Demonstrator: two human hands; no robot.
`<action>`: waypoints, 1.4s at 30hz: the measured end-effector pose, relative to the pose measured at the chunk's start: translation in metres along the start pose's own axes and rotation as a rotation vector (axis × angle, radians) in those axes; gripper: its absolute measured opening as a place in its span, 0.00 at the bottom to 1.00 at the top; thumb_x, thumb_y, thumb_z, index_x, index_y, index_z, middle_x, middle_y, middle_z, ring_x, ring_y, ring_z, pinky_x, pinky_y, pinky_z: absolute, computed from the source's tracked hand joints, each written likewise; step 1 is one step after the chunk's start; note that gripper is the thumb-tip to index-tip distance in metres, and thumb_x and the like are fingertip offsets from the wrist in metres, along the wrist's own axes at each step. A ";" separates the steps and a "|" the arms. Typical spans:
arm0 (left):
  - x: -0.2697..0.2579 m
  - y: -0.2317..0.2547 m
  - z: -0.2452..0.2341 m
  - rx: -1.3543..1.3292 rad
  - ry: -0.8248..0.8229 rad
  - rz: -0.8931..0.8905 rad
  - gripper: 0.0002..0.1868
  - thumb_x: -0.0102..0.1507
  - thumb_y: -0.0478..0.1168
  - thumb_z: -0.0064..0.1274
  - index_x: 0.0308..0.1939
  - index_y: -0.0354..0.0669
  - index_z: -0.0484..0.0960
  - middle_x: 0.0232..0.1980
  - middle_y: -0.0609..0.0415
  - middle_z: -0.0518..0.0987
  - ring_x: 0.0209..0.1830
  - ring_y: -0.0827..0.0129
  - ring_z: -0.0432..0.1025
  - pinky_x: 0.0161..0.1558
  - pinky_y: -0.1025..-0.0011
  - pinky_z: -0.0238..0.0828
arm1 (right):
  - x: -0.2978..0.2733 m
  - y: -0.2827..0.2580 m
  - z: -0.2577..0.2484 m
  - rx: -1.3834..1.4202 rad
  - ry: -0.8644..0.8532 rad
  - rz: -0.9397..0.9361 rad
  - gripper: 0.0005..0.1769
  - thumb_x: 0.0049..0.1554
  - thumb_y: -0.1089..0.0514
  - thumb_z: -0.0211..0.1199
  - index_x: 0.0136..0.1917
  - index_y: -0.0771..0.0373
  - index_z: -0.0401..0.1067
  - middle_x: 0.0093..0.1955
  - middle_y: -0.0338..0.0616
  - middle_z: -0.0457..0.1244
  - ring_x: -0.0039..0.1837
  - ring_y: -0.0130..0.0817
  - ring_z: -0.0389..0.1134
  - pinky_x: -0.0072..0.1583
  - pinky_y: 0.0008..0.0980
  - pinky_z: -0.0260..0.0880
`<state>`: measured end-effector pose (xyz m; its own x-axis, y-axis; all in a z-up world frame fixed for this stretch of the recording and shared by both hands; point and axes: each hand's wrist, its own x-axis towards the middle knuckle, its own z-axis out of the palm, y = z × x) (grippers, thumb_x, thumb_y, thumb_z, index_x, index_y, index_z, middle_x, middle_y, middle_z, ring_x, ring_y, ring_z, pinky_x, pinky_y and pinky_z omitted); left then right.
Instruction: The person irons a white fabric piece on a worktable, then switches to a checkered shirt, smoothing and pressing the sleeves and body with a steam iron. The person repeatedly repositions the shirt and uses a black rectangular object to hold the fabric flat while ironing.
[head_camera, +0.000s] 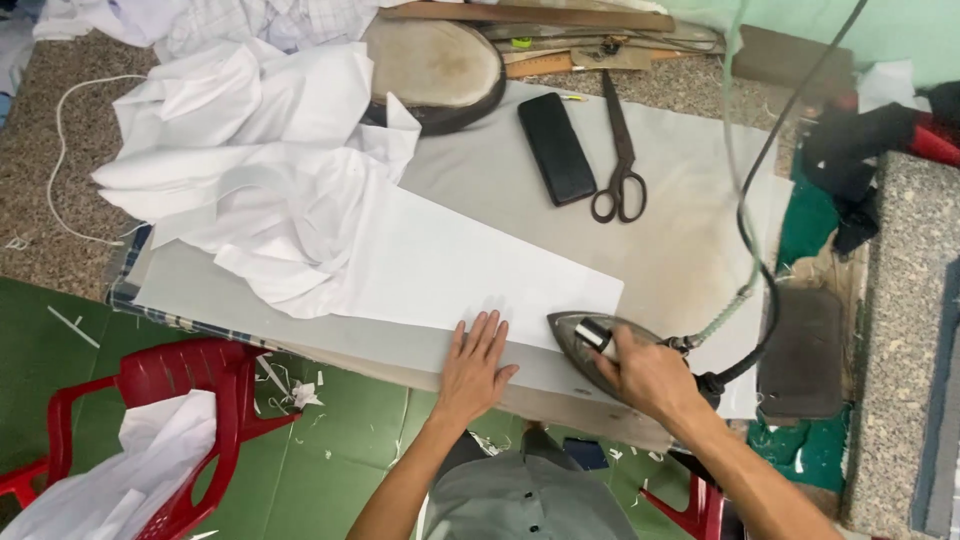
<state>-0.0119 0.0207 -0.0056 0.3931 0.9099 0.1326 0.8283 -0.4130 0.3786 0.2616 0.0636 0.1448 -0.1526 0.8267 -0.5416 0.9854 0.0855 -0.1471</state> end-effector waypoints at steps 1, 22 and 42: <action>-0.005 -0.012 -0.004 0.001 0.003 -0.021 0.38 0.73 0.64 0.29 0.79 0.43 0.59 0.81 0.43 0.58 0.82 0.54 0.49 0.79 0.46 0.34 | 0.005 -0.013 0.005 -0.010 -0.009 -0.017 0.27 0.62 0.33 0.48 0.59 0.56 0.66 0.45 0.58 0.72 0.48 0.53 0.77 0.52 0.48 0.78; -0.111 -0.198 -0.054 -0.235 0.172 -0.372 0.45 0.69 0.59 0.30 0.80 0.30 0.41 0.83 0.37 0.49 0.84 0.45 0.40 0.79 0.45 0.23 | 0.098 -0.294 -0.006 -0.096 0.047 -0.533 0.29 0.63 0.42 0.58 0.63 0.70 0.66 0.40 0.57 0.69 0.39 0.52 0.76 0.39 0.47 0.76; 0.179 -0.074 -0.060 0.175 0.110 0.009 0.35 0.74 0.54 0.43 0.76 0.31 0.62 0.81 0.36 0.55 0.82 0.43 0.49 0.77 0.38 0.42 | 0.006 -0.053 0.064 -0.173 0.253 -0.267 0.27 0.66 0.31 0.55 0.44 0.56 0.62 0.27 0.37 0.58 0.24 0.35 0.61 0.23 0.36 0.59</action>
<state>-0.0265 0.2163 0.0451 0.3630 0.9007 0.2385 0.8854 -0.4132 0.2128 0.2036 0.0289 0.0961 -0.4027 0.8717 -0.2794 0.9151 0.3900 -0.1020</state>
